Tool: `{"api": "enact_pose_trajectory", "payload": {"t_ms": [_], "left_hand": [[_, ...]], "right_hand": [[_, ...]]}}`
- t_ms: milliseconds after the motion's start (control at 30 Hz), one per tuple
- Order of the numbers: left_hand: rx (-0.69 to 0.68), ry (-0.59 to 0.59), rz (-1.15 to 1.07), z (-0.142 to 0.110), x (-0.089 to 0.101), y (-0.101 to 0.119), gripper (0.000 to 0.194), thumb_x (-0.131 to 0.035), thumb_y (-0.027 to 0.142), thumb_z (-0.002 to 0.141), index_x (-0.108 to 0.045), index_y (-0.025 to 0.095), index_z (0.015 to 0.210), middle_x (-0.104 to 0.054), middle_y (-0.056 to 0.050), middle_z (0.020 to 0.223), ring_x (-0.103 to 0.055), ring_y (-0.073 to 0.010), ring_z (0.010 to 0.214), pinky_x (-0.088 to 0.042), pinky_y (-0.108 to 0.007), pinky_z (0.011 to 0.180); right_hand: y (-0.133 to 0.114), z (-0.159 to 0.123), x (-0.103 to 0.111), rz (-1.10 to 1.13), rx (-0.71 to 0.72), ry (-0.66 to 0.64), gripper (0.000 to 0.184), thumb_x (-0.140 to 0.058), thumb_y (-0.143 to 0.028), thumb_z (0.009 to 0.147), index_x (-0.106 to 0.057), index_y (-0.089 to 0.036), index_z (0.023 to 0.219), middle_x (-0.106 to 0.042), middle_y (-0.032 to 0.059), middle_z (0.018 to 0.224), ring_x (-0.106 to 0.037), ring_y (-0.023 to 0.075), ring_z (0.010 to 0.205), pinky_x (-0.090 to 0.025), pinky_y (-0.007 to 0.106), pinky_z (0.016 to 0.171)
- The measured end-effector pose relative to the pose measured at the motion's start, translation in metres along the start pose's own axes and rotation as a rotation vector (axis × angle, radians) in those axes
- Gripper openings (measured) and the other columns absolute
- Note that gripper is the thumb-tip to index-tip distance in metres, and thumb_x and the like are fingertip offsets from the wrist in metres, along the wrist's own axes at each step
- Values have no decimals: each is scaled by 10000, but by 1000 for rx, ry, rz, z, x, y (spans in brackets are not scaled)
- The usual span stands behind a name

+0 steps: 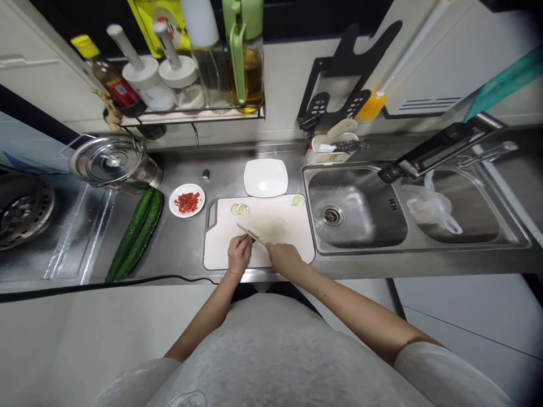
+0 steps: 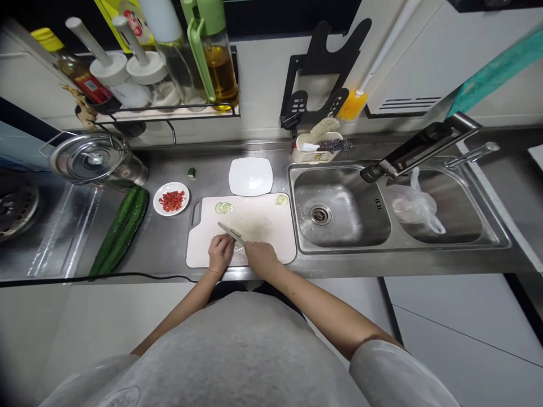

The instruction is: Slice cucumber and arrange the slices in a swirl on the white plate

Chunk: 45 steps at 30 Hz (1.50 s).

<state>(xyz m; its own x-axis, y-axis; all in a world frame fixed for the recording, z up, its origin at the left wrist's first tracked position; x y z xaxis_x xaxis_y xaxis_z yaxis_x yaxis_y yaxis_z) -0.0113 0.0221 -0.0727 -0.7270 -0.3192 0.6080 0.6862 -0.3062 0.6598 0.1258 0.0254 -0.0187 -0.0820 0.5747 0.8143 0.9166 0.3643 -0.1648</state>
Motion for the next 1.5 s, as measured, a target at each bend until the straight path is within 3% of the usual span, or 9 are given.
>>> {"api": "enact_pose_trajectory", "payload": {"t_ms": [567, 1500], "left_hand": [[-32, 23, -20, 0, 0, 3, 178, -530, 192, 879, -675, 205, 980, -661, -79, 944, -605, -172, 929, -525, -348, 815], [-16, 30, -27, 0, -1, 1, 176, -536, 192, 879, -668, 219, 992, -658, -72, 949, -611, -170, 954, -530, -338, 820]], "right_hand": [[2, 7, 2, 6, 26, 26, 253, -368, -105, 899, -573, -141, 1044, -692, 137, 903, -673, 220, 883, -481, 278, 716], [2, 17, -1, -19, 26, 27, 268, -382, -72, 867, -595, -120, 1022, -696, 145, 906, -678, 251, 901, -500, 307, 706]]}}
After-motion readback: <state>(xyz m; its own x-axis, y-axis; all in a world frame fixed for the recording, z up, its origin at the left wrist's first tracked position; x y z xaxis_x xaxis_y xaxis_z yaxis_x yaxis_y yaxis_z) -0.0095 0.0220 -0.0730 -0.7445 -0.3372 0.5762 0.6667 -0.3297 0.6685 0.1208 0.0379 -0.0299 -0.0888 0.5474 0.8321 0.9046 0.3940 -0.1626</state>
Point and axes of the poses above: each hand's wrist, its own z-axis towards the middle knuckle, its own x-axis out of the back of the hand, y = z × x, the point moved 8 cm from there along z, towards the middle knuckle
